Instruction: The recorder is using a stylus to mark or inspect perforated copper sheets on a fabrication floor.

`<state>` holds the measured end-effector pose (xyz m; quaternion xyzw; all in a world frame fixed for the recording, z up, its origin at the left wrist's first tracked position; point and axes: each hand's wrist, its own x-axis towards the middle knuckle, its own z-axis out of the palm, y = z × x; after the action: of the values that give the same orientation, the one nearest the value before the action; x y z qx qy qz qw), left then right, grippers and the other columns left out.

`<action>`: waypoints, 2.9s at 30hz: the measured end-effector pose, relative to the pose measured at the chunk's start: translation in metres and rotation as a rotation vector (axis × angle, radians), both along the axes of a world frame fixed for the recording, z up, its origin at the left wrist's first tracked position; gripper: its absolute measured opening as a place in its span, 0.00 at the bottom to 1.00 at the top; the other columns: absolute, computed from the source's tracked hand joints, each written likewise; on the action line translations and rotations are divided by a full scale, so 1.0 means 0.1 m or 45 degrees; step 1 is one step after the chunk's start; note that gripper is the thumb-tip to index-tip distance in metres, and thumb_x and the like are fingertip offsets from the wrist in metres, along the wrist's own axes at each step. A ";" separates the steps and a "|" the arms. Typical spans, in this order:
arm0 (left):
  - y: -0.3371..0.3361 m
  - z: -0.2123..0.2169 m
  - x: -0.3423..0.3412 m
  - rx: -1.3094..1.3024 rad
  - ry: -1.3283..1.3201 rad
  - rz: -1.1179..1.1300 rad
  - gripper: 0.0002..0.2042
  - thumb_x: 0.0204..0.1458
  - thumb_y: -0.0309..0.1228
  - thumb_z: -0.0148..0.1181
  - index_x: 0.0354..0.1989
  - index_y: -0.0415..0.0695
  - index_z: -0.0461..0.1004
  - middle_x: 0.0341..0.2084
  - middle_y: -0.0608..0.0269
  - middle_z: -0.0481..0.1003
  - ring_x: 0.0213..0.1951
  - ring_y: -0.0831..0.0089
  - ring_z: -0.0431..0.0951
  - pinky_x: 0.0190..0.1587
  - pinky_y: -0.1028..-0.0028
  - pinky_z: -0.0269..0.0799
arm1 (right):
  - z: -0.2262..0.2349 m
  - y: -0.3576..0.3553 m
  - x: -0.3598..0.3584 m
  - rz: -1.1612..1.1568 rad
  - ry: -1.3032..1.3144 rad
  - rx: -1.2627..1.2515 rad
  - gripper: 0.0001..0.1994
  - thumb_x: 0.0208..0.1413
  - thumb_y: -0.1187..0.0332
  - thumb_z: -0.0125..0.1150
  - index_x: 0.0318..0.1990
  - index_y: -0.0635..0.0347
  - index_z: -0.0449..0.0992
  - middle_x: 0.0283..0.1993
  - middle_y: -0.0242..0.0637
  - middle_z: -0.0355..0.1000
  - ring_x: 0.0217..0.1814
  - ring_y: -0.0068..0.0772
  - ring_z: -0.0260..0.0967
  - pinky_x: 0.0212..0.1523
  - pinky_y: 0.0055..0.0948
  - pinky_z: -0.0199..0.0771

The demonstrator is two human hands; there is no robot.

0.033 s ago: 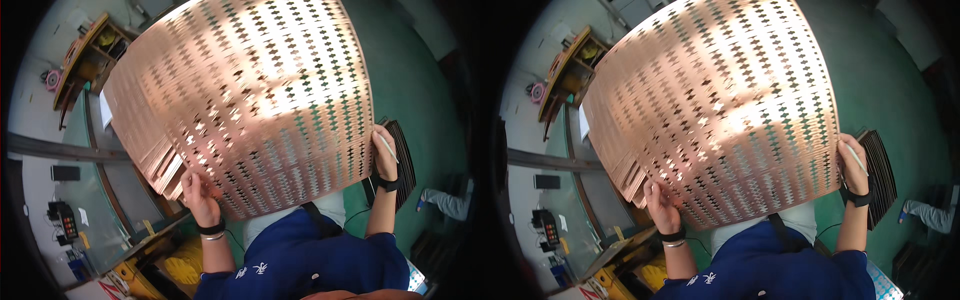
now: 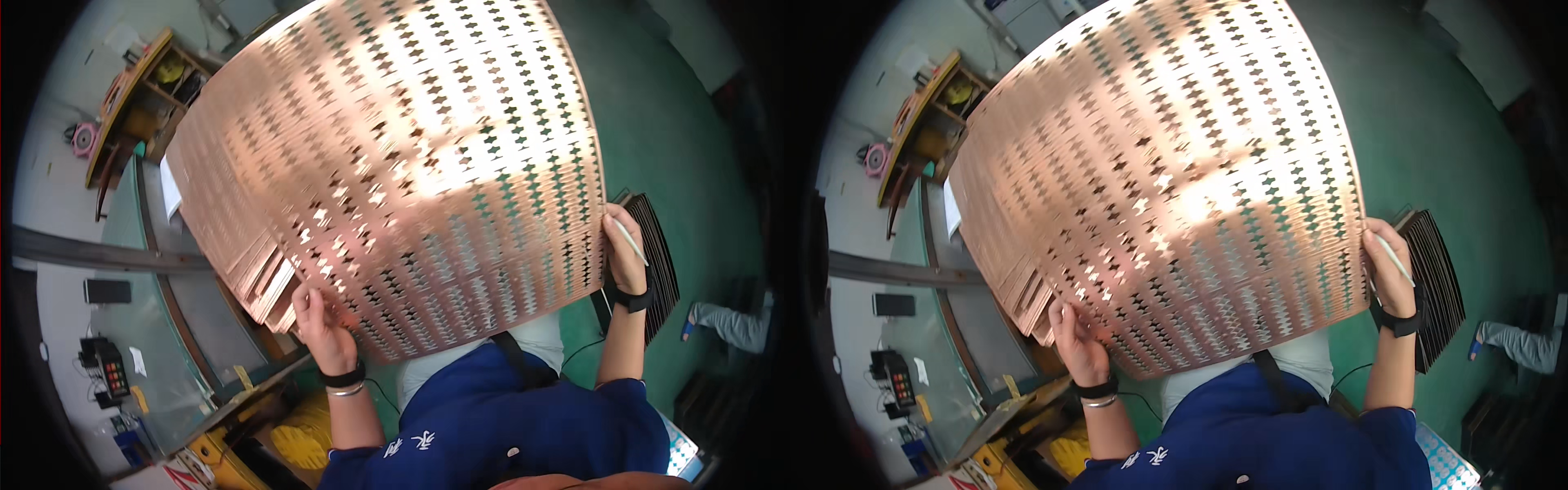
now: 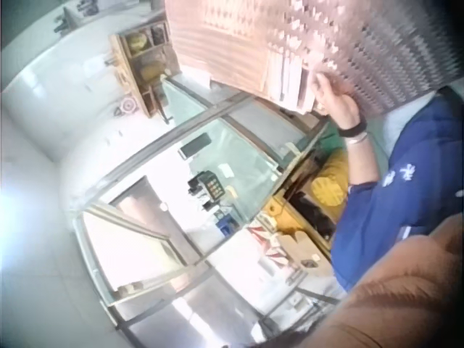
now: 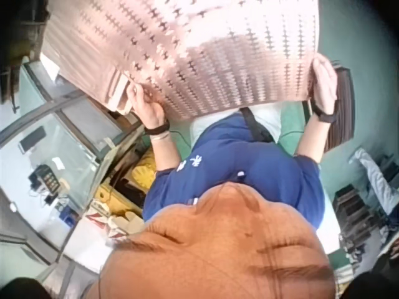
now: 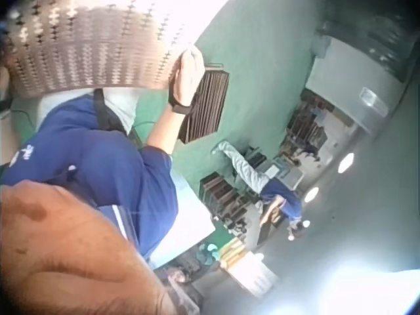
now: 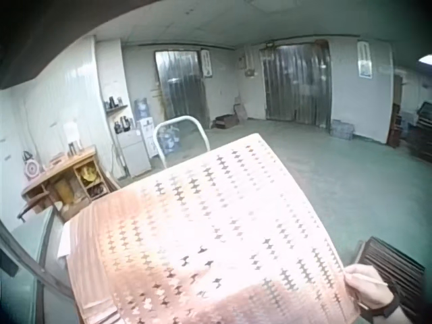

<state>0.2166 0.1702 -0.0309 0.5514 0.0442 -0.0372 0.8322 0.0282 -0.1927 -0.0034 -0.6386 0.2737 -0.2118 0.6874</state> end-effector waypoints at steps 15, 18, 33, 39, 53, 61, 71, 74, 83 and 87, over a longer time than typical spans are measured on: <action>-0.11 0.10 0.04 -0.013 -0.029 -0.003 0.09 0.58 0.29 0.45 0.44 0.40 0.65 0.40 0.64 0.70 0.44 0.77 0.69 0.49 0.76 0.62 | 0.20 -0.17 -0.01 0.093 -0.057 -0.022 0.13 0.57 0.66 0.52 0.43 0.66 0.73 0.32 0.25 0.69 0.33 0.13 0.60 0.36 0.17 0.61; -0.13 0.14 0.03 -0.027 -0.033 0.009 0.09 0.58 0.29 0.45 0.44 0.40 0.65 0.40 0.64 0.70 0.44 0.77 0.69 0.48 0.77 0.62 | 0.23 -0.18 -0.03 0.089 -0.054 -0.045 0.12 0.57 0.66 0.52 0.42 0.66 0.73 0.31 0.25 0.68 0.33 0.13 0.59 0.35 0.17 0.61; -0.12 0.22 0.01 -0.159 -0.169 -0.064 0.08 0.57 0.28 0.48 0.43 0.42 0.65 0.41 0.65 0.70 0.45 0.76 0.68 0.49 0.75 0.63 | 0.30 -0.11 -0.17 0.053 -0.067 -0.129 0.11 0.57 0.67 0.53 0.41 0.65 0.74 0.32 0.26 0.70 0.33 0.12 0.61 0.34 0.17 0.62; -0.14 0.23 -0.01 -0.213 -0.166 -0.030 0.05 0.57 0.28 0.47 0.40 0.42 0.64 0.35 0.65 0.71 0.40 0.78 0.70 0.45 0.78 0.65 | 0.28 -0.06 -0.25 0.036 -0.112 -0.133 0.11 0.57 0.67 0.53 0.41 0.65 0.74 0.32 0.26 0.70 0.33 0.12 0.61 0.34 0.16 0.62; -0.10 0.22 0.02 -0.229 -0.212 -0.073 0.05 0.56 0.25 0.49 0.40 0.45 0.67 0.34 0.67 0.72 0.37 0.79 0.73 0.42 0.80 0.68 | 0.15 0.05 -0.27 -0.017 -0.165 -0.077 0.10 0.56 0.66 0.54 0.37 0.65 0.73 0.28 0.24 0.67 0.30 0.12 0.59 0.32 0.16 0.60; -0.09 0.16 0.03 -0.170 -0.224 -0.105 0.04 0.57 0.26 0.49 0.39 0.43 0.65 0.33 0.66 0.71 0.37 0.78 0.70 0.42 0.77 0.65 | -0.14 0.09 -0.24 -0.123 -0.163 -0.047 0.11 0.56 0.64 0.53 0.39 0.63 0.74 0.28 0.23 0.68 0.28 0.11 0.60 0.29 0.14 0.60; -0.09 0.15 0.05 -0.107 -0.213 -0.252 0.04 0.57 0.27 0.49 0.39 0.43 0.66 0.35 0.66 0.72 0.38 0.78 0.70 0.45 0.76 0.65 | -0.47 0.09 -0.18 -0.217 -0.103 0.042 0.10 0.58 0.63 0.51 0.40 0.59 0.73 0.28 0.20 0.68 0.26 0.08 0.60 0.26 0.11 0.58; -0.18 0.22 0.07 -0.132 -0.192 -0.277 0.03 0.56 0.26 0.49 0.38 0.43 0.67 0.34 0.67 0.72 0.37 0.80 0.70 0.44 0.78 0.65 | -0.54 0.08 -0.16 -0.252 -0.082 0.059 0.10 0.58 0.63 0.51 0.40 0.58 0.73 0.28 0.20 0.68 0.27 0.08 0.60 0.27 0.11 0.58; -0.25 0.17 0.12 -0.080 -0.129 -0.314 0.04 0.57 0.29 0.50 0.37 0.43 0.67 0.26 0.67 0.71 0.22 0.82 0.67 0.20 0.82 0.61 | -0.57 -0.05 -0.18 -0.326 -0.205 0.207 0.17 0.60 0.61 0.48 0.51 0.62 0.66 0.35 0.29 0.71 0.34 0.17 0.68 0.35 0.17 0.69; -0.25 0.18 0.11 -0.081 -0.147 -0.384 0.04 0.56 0.29 0.50 0.37 0.43 0.68 0.27 0.67 0.72 0.25 0.82 0.68 0.26 0.82 0.64 | -0.31 -0.37 -0.16 -0.240 -0.296 0.092 0.27 0.61 0.55 0.44 0.62 0.63 0.54 0.50 0.41 0.68 0.48 0.26 0.68 0.49 0.24 0.69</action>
<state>0.2276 0.1449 -0.0130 0.5263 -0.0884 -0.1314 0.8354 0.0120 -0.2296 -0.0348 -0.5560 0.2584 -0.3381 0.7140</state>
